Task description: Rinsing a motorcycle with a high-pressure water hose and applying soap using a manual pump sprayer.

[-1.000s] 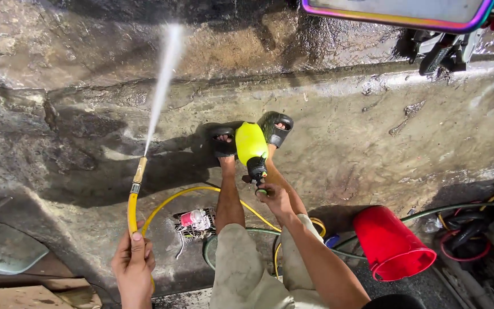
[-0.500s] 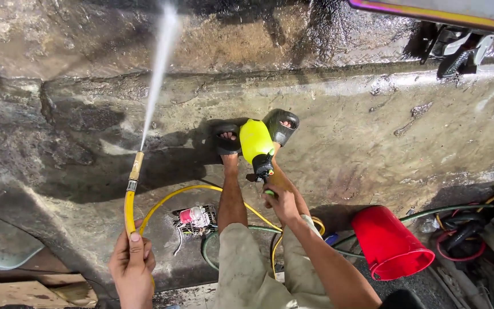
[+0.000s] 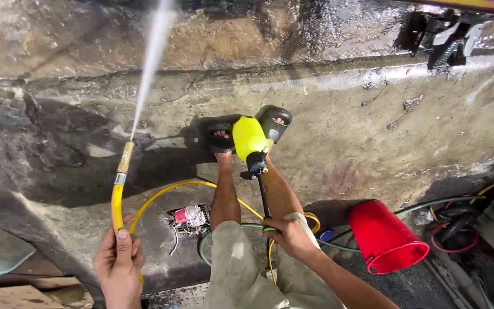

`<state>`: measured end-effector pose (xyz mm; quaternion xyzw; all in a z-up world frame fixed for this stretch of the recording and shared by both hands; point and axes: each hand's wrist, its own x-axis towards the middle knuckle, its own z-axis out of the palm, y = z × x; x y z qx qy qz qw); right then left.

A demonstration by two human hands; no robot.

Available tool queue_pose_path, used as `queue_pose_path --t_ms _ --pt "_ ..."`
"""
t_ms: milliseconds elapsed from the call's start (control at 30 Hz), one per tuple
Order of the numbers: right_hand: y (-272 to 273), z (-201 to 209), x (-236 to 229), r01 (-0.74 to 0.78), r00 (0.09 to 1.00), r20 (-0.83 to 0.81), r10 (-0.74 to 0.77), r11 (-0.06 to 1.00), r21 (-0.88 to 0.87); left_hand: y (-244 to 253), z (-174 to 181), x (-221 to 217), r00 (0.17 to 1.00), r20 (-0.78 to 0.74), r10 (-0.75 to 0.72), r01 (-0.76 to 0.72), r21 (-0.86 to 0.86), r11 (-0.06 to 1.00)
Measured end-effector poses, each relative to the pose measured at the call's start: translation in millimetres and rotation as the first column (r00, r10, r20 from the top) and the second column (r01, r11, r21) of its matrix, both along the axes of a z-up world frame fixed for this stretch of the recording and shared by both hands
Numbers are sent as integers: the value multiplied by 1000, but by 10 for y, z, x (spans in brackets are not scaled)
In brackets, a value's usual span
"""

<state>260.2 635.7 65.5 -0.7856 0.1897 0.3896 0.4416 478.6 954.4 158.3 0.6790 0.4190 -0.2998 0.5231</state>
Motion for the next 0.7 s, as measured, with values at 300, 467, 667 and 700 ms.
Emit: queue_pose_path --t_ms 300,467,667,700 --pt "2 -249 -60 -38 982 -180 48 998 56 -155 -64 68 997 -35 -66 65 -21 998" --pt "-31 -903 85 -162 982 -88 169 984 79 -337 15 33 989 -75 -128 124 -59 990" --pt "95 -85 -26 -13 985 -171 11 1000 -13 -375 -18 -49 955 -182 -233 233 -21 972" --pt "132 71 -115 -43 990 -134 52 996 73 -358 -82 -143 965 -153 -212 203 -72 976"
